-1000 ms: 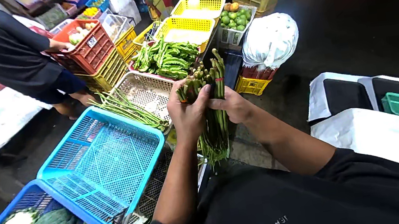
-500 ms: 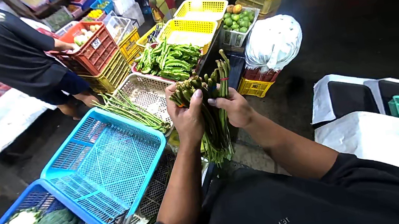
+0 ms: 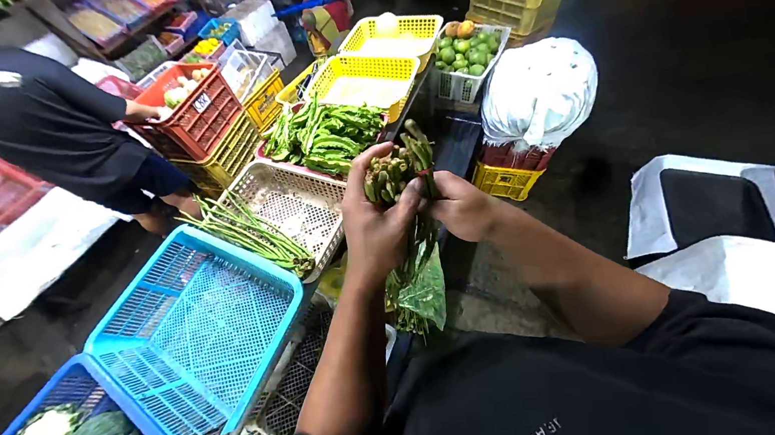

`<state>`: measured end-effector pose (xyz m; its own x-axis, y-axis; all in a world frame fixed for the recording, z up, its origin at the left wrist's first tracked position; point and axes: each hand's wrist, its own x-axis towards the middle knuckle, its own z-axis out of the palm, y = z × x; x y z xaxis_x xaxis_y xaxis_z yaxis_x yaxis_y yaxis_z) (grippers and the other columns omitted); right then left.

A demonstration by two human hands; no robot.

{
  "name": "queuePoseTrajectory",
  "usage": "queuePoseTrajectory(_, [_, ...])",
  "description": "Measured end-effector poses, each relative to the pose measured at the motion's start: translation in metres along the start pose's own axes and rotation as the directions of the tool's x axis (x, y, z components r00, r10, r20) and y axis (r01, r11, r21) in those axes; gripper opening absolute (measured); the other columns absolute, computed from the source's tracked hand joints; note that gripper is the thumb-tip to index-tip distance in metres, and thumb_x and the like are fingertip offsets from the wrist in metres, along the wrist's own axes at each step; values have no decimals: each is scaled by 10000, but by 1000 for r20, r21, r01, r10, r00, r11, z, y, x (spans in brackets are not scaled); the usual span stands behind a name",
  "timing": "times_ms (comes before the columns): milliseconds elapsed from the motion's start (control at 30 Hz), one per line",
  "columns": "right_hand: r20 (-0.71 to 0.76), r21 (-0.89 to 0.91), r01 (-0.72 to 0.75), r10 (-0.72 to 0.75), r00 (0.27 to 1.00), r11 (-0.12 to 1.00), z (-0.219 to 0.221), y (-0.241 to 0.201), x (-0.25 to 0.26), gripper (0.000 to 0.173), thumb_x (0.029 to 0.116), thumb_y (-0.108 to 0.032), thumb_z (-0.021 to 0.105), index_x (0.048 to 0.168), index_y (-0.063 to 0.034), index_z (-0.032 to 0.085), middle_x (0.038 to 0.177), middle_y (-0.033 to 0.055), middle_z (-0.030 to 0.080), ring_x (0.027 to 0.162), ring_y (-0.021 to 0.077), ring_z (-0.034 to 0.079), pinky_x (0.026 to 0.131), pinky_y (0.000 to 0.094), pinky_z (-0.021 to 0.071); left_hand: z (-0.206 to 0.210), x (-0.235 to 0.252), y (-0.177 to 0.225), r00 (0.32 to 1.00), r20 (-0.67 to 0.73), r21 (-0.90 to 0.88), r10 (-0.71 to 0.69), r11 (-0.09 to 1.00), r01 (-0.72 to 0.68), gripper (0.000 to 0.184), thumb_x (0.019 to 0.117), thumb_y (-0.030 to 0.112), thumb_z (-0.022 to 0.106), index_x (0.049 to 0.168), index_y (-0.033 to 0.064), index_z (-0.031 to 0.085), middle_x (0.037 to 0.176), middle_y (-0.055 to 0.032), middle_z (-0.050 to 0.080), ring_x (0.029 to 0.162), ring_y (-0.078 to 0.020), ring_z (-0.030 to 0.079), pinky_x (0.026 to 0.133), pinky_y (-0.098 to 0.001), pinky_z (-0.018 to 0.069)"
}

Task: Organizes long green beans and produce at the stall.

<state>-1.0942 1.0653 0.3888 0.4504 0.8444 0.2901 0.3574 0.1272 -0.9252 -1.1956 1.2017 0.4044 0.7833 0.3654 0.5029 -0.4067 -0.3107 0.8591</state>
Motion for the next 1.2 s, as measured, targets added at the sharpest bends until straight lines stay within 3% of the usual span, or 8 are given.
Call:
queuePoseTrajectory(167, [224, 152, -61, 26, 974, 986, -45, 3, -5, 165, 1019, -71, 572, 1167, -49, 642, 1029, 12, 676, 966, 45, 640, 917, 254, 552, 19, 20, -1, 987, 158, -110, -9, 994, 26, 472, 836, 76, 771, 1276, 102, 602, 1043, -61, 693, 860, -150, 689, 710, -323, 616])
queuePoseTrajectory(400, [389, 305, -45, -81, 918, 951, -90, 21, -11, 234, 1034, -40, 519, 1247, -61, 613, 1115, -5, 668, 1029, 30, 625, 944, 238, 537, 51, 25, -10, 973, 229, -211, -14, 975, 63, 493, 860, 60, 728, 1314, 82, 538, 1172, -113, 688, 970, -185, 697, 808, -348, 611])
queuePoseTrajectory(567, [370, 346, -53, -84, 925, 937, -107, 25, -15, 239, 1024, -49, 505, 1232, -95, 616, 1085, -41, 677, 1013, 11, 631, 932, 227, 540, 84, 24, -10, 1000, 6, -117, -12, 993, 12, 429, 854, 53, 717, 1257, 107, 579, 1057, -56, 673, 872, -127, 672, 726, -296, 598])
queuePoseTrajectory(733, [330, 265, -61, -31, 943, 962, -113, 31, -16, 610, 1014, -79, 546, 1576, -106, 308, 1436, 18, 556, 1291, 69, 557, 1108, 288, 485, 115, 32, -7, 964, -266, -236, -25, 971, -40, 395, 876, 3, 685, 1250, 81, 584, 1054, -72, 680, 893, -142, 682, 765, -323, 608])
queuePoseTrajectory(833, [358, 211, -16, -62, 932, 977, -119, 29, -14, 584, 1030, -156, 571, 1562, -98, 338, 1387, 9, 596, 1245, 59, 588, 1084, 282, 506, 124, 36, 1, 940, -336, -196, -55, 981, -13, 351, 959, 141, 683, 1288, 104, 566, 1029, -47, 674, 852, -113, 673, 733, -298, 601])
queuePoseTrajectory(933, [409, 215, -6, -84, 909, 977, -124, 34, -11, 550, 1038, -156, 562, 1546, -126, 355, 1330, -6, 628, 1192, 62, 623, 1043, 277, 540, 132, 46, -3, 918, -395, -148, -28, 988, -34, 347, 995, 132, 644, 1300, 12, 531, 1000, -105, 664, 868, -165, 676, 778, -340, 608])
queuePoseTrajectory(1067, [329, 306, -77, -30, 944, 949, -118, 47, -5, 532, 970, -127, 663, 1455, -135, 446, 1226, -13, 661, 1105, 70, 652, 967, 272, 568, 135, 55, -12, 927, -375, -127, 4, 990, -55, 479, 1061, 144, 529, 1495, 13, 374, 1256, -149, 647, 1089, -201, 661, 927, -378, 575])
queuePoseTrajectory(1200, [147, 328, -4, -46, 988, 945, -105, 53, 4, 347, 953, -158, 706, 1279, -150, 586, 1084, -77, 699, 990, 6, 673, 900, 219, 585, 121, 70, -16, 966, -259, -145, 19, 988, -59, 421, 1028, 145, 569, 1412, -19, 513, 1343, -160, 609, 1116, -183, 644, 949, -366, 563])
